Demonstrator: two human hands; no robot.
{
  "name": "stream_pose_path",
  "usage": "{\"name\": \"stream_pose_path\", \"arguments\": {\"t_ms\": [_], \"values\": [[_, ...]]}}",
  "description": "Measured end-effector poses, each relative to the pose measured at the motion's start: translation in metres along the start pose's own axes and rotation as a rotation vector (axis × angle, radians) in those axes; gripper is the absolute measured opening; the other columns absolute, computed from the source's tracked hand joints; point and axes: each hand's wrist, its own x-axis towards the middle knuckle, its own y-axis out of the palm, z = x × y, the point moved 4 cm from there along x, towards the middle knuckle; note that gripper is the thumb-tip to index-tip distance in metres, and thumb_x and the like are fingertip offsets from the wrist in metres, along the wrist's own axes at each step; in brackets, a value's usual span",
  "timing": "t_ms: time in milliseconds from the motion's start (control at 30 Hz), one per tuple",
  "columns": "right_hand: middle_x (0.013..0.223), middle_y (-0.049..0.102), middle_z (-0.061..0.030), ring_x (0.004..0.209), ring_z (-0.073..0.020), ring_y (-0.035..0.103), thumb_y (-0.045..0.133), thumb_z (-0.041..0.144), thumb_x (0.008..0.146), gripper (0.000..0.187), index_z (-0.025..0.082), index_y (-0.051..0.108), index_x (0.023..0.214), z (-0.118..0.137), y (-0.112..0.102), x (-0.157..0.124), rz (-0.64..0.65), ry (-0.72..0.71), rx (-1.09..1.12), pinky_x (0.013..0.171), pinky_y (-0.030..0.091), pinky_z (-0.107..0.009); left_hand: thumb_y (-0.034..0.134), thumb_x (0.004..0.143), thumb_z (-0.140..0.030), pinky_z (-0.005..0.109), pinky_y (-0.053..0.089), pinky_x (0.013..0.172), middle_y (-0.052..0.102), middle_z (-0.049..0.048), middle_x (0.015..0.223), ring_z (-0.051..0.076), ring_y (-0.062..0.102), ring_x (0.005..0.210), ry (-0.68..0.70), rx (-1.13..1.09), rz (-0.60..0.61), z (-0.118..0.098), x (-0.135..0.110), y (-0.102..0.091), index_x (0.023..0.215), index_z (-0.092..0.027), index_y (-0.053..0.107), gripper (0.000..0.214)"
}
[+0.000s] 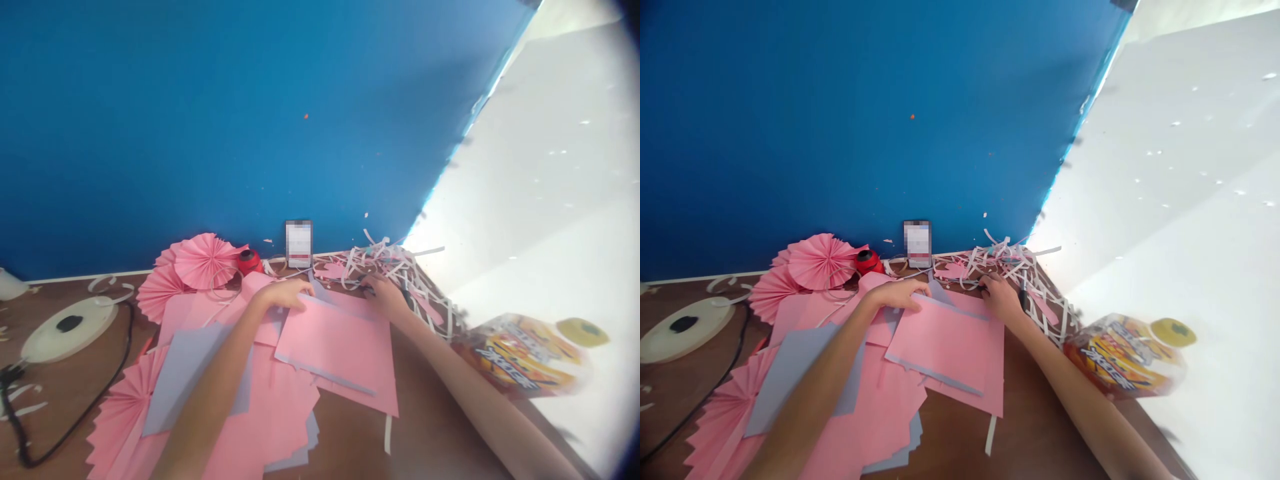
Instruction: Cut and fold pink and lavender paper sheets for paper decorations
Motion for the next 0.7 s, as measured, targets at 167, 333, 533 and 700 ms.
{"name": "stream_pose_path", "arguments": {"t_ms": [167,333,533,700], "values": [[0.096,0.063,-0.0080,0.092,-0.0222,0.056,0.049,0.020,0.083,0.016,0.020,0.064,0.090,0.010,-0.003,0.002,-0.015,-0.048,0.153,0.081,0.041,-0.032,0.061,0.069,-0.027,0.024,0.039,0.061,0.066,0.0025,0.082,0.018,0.059,0.072,0.072,0.108,-0.027,-0.004,0.004,0.001,0.081,-0.021,0.069,0.016],[0.099,0.066,-0.0045,0.088,-0.0201,0.060,0.055,0.040,0.085,0.029,0.023,0.061,0.107,0.023,-0.012,0.003,0.148,0.092,0.622,0.077,0.044,-0.031,0.061,0.073,-0.032,0.025,0.040,0.069,0.066,0.0042,0.087,0.019,0.059,0.081,0.110,-0.016,-0.185,-0.008,-0.001,-0.022,0.085,-0.017,0.069,0.020],[0.088,0.067,-0.0035,0.081,-0.0216,0.060,0.063,0.042,0.077,0.026,0.017,0.069,0.084,0.036,-0.022,-0.005,0.372,0.034,0.704,0.068,0.044,-0.029,0.062,0.078,-0.043,0.022,0.039,0.059,0.063,0.0041,0.085,0.015,0.057,0.071,0.073,-0.366,-0.271,-0.008,-0.013,-0.034,0.109,-0.016,0.063,0.041],[0.098,0.069,-0.0054,0.091,-0.0249,0.061,0.067,0.041,0.074,0.035,0.017,0.070,0.099,0.047,-0.026,-0.007,0.493,0.020,0.756,0.076,0.048,-0.032,0.065,0.078,-0.043,0.022,0.040,0.058,0.063,0.0042,0.082,0.013,0.058,0.066,0.045,-0.570,-0.168,-0.007,-0.007,-0.017,0.119,-0.018,0.059,0.049]]}}
